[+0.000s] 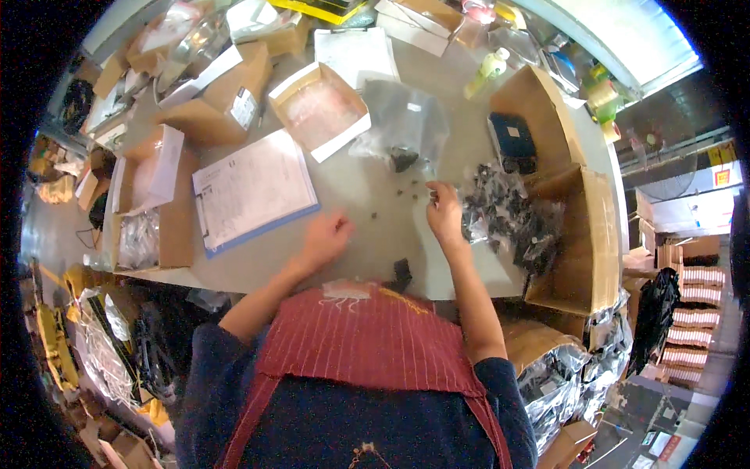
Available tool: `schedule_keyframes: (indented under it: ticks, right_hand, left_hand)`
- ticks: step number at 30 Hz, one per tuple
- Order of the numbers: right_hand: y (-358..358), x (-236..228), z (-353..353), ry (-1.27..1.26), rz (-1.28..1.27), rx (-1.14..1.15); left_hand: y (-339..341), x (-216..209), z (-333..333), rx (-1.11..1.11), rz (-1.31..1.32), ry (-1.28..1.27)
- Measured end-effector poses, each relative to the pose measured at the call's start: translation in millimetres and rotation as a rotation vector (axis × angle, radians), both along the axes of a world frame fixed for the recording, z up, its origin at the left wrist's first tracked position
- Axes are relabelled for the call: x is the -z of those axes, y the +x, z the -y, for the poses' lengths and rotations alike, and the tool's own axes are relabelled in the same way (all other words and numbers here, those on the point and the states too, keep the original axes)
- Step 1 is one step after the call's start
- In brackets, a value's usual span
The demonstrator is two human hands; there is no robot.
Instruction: The person opens a bottle, pours liquid onto a cloth, and then picks up and handles small black parts one at a time on a work table, placing them into a plastic bag.
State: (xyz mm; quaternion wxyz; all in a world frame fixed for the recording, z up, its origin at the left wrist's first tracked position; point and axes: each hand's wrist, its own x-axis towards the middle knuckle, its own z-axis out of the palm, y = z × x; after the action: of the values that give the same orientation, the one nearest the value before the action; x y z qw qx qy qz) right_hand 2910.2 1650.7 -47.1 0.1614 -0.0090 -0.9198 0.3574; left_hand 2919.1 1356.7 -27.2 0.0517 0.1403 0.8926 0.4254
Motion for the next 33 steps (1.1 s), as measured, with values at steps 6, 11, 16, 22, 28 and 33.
schedule_keyframes:
  ticks: [6, 11, 16, 22, 28, 33]
  right_hand:
    - [-1.1, -0.3, 13.1, 0.109, -0.037, -0.089]
    - [-7.5, -7.4, 24.4, 0.306, 0.148, -0.11]
    - [0.9, -10.9, 32.7, 0.19, 0.216, -0.132]
    - [28.9, -77.9, 80.3, -0.249, 0.005, -0.37]
    - [39.2, -92.9, 91.3, -0.241, -0.043, -0.501]
    - [25.4, -75.2, 75.7, -0.237, 0.061, -0.302]
  left_hand:
    - [-1.1, -13.6, -4.1, 0.026, -0.018, 0.106]
    - [0.2, 1.8, 1.4, 0.162, -0.095, -0.064]
    - [3.3, -19.0, -1.6, 0.113, -0.065, -0.16]
    - [2.6, -10.9, -7.0, 0.144, -0.173, 0.028]
    - [0.0, 0.4, -12.3, 0.174, -0.2, 0.118]
    - [1.4, -17.6, -14.5, 0.178, 0.054, 0.226]
